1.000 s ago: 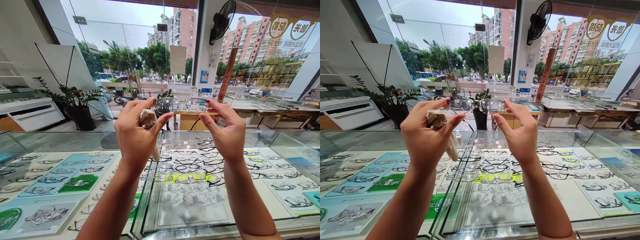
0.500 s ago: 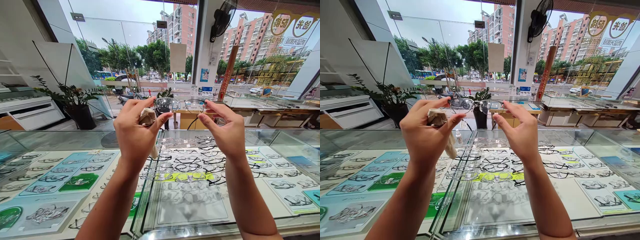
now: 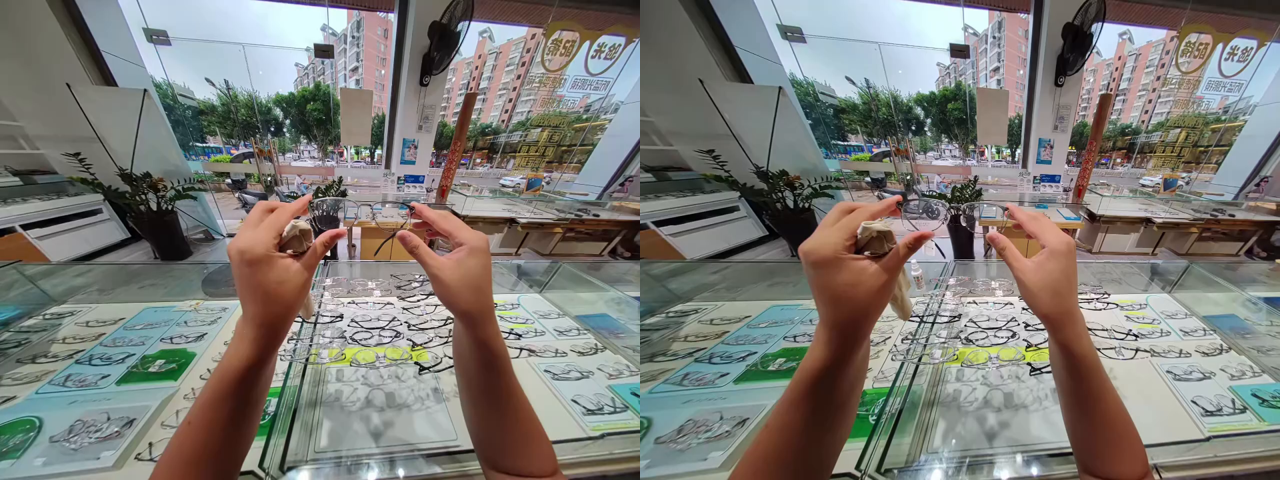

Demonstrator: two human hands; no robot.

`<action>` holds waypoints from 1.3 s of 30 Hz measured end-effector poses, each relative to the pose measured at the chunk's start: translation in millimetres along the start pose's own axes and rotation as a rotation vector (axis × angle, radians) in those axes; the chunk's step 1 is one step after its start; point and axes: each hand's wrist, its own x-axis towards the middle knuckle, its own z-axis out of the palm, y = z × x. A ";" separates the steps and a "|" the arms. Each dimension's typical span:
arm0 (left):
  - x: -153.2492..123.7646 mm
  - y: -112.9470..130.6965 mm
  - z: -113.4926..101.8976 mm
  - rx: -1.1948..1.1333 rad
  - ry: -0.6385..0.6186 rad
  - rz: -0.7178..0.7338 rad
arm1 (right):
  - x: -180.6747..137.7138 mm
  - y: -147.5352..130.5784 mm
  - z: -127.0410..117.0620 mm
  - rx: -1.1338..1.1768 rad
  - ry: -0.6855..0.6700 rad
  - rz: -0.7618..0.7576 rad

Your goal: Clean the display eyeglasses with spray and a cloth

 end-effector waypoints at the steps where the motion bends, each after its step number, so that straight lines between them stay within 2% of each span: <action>1: 0.4 0.3 -0.1 0.003 0.000 0.001 | 0.1 0.3 0.3 0.001 -0.001 -0.001; 15: 1.9 -2.6 -0.8 -0.052 -0.019 -0.062 | 0.2 -0.6 2.6 0.009 -0.008 0.007; 39: 2.5 -1.2 -1.4 -0.010 -0.014 -0.039 | -0.6 -2.2 3.6 0.049 -0.013 0.028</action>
